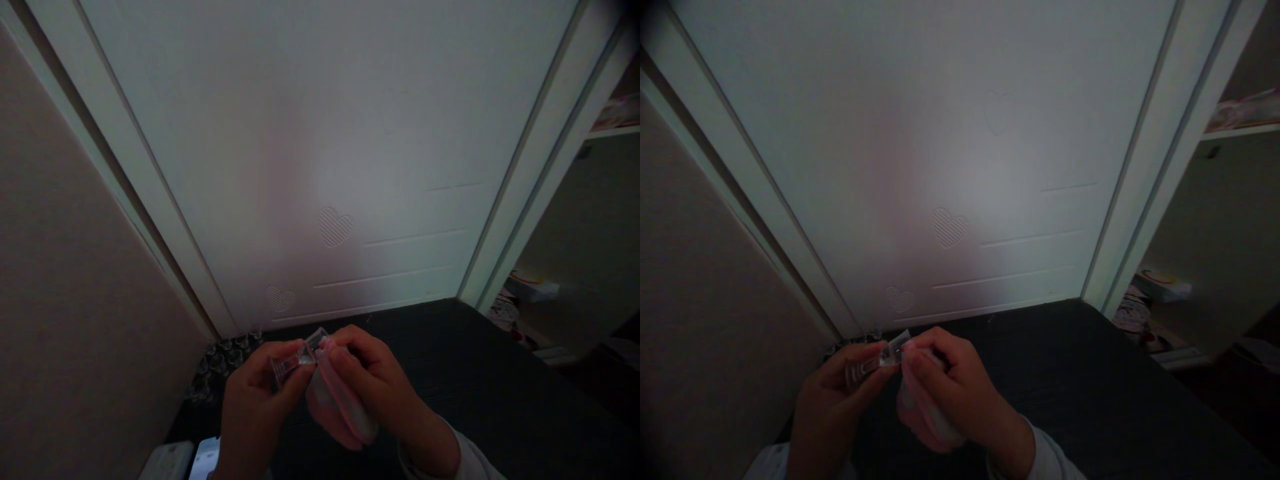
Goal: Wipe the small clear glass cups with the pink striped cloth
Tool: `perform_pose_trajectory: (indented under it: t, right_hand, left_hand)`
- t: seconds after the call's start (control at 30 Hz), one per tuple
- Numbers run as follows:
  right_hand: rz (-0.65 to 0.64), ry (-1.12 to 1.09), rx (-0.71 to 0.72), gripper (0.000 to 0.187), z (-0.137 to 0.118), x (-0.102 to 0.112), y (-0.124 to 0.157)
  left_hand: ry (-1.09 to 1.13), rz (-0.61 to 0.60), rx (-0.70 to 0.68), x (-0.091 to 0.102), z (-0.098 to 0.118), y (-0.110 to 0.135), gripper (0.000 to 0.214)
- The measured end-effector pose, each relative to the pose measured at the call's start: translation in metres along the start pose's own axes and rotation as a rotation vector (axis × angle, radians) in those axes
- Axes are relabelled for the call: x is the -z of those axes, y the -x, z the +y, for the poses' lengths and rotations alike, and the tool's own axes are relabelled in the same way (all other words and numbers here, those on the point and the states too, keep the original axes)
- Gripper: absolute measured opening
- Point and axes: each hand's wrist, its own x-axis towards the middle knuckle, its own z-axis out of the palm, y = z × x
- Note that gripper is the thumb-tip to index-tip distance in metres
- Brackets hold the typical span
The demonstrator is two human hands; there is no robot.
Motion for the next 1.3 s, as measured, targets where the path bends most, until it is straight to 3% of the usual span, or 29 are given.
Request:
perform_pose_trajectory:
  t: [0.2, 0.37, 0.57, 0.7, 0.83, 1.1, 1.3]
  right_hand:
    - [-0.006, 0.107, 0.127, 0.036, -0.003, 0.004, 0.000]
    - [-0.029, 0.154, 0.176, 0.026, -0.006, 0.006, 0.001]
    - [-0.033, 0.239, 0.220, 0.022, -0.008, 0.009, 0.001]
    - [-0.001, 0.240, 0.183, 0.020, -0.004, 0.007, -0.001]
    - [0.019, 0.147, 0.016, 0.027, 0.001, 0.003, -0.004]
    - [0.062, -0.168, -0.251, 0.046, 0.012, 0.005, -0.017]
    - [0.060, -0.315, -0.363, 0.047, 0.017, 0.003, -0.020]
  left_hand:
    - [0.318, 0.004, 0.186, -0.009, -0.006, -0.002, 0.018]
    - [0.514, 0.007, 0.333, -0.017, 0.002, -0.003, 0.020]
    - [0.604, 0.005, 0.354, -0.024, 0.004, -0.003, 0.018]
    - [0.547, -0.040, 0.304, -0.022, -0.003, -0.002, 0.018]
    - [0.303, -0.029, 0.215, -0.016, -0.004, -0.002, 0.020]
    - [-0.207, -0.005, -0.155, 0.001, -0.010, -0.001, 0.037]
    - [-0.307, -0.067, -0.375, 0.012, -0.002, -0.003, 0.027]
